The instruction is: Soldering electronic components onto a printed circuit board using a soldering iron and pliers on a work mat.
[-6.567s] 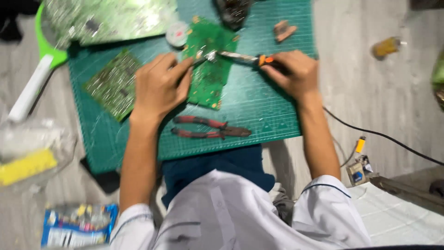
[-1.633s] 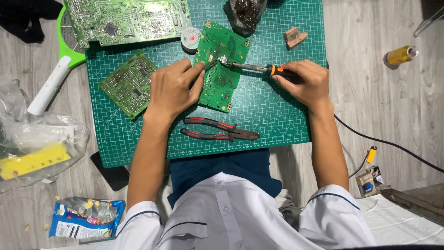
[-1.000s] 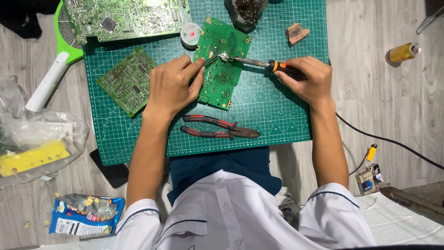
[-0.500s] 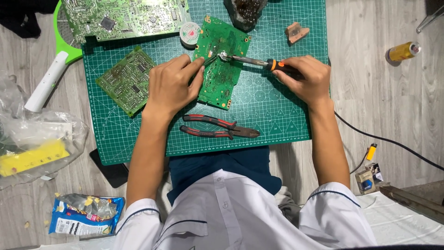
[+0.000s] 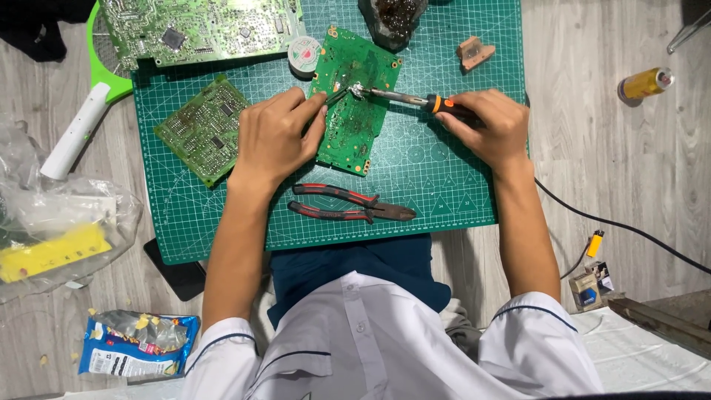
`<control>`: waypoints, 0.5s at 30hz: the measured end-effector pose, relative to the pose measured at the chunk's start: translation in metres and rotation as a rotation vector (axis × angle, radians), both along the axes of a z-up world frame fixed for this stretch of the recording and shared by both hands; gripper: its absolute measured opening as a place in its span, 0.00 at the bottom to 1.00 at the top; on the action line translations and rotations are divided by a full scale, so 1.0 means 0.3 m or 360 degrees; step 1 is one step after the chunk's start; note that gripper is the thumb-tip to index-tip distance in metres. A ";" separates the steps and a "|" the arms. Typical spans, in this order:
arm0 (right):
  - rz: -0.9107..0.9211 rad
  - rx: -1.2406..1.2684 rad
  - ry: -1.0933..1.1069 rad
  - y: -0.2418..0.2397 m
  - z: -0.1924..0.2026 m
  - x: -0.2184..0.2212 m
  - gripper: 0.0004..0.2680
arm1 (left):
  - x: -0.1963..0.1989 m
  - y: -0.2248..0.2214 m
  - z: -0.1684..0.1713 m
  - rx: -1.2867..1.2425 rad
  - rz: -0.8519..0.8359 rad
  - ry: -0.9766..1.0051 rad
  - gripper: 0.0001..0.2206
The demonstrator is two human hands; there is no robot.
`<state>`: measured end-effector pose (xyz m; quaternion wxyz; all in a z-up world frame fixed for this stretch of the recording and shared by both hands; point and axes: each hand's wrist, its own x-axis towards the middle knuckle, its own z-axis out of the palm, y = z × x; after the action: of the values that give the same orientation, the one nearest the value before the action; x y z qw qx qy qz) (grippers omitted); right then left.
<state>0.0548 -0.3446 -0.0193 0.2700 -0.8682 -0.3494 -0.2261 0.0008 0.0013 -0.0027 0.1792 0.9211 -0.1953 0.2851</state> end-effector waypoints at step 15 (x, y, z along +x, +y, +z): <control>-0.0042 -0.0044 -0.0009 -0.002 0.002 0.003 0.07 | -0.001 0.001 0.003 0.0005 -0.0002 0.0005 0.05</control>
<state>0.0558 -0.3451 -0.0187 0.2541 -0.8757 -0.3418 -0.2273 0.0005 0.0017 -0.0017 0.1782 0.9217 -0.1961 0.2832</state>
